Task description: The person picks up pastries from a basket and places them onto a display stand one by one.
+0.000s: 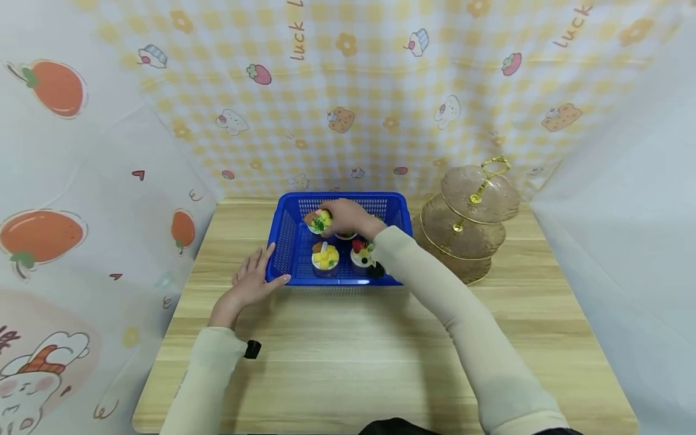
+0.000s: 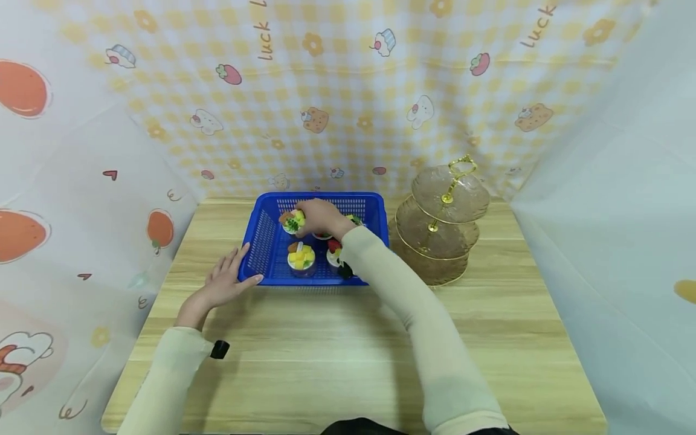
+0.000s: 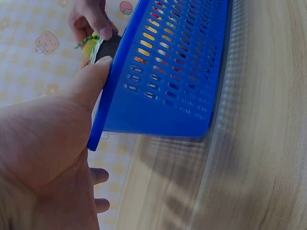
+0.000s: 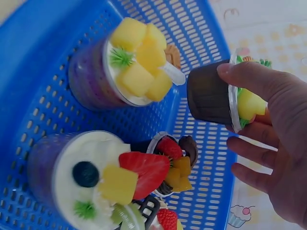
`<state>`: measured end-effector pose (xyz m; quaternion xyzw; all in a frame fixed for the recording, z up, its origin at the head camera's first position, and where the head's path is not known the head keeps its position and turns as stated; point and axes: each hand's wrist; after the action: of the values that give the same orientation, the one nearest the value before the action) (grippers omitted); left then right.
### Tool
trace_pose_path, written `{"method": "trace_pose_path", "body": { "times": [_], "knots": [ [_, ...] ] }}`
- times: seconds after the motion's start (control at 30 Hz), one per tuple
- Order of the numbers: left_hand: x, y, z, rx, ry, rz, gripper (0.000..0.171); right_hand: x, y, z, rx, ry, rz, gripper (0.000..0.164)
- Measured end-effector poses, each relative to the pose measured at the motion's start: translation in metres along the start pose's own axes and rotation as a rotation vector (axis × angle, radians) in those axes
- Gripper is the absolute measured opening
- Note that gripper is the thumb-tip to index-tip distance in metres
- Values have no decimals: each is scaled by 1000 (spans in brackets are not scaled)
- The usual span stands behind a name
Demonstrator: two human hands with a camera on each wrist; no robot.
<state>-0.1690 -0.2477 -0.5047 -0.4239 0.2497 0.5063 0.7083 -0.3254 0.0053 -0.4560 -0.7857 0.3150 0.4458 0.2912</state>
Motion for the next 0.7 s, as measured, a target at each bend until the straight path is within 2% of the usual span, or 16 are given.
{"method": "trace_pose_path", "body": {
  "times": [0.1, 0.3, 0.47, 0.7],
  "knots": [
    [0, 0, 0, 5, -13, -5, 94, 0, -11, 2, -5, 25, 25, 61],
    [1, 2, -1, 5, -22, -17, 96, -9, -43, 2, 1, 89, 82, 69],
    [1, 2, 0, 4, -13, -22, 96, -20, -75, 5, 27, 152, 140, 75],
    [-2, 0, 3, 17, -9, -25, 94, -35, -124, 12, 66, 253, 266, 79]
  ]
}}
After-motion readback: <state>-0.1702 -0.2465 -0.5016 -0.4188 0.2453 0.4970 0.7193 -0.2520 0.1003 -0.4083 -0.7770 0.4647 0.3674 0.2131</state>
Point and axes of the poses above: each hand's wrist, its own y-axis towards the middle knuckle, its own x-axis out of the palm, z = x × y, and after that the axes turned 2 degrees about -z, right-handed
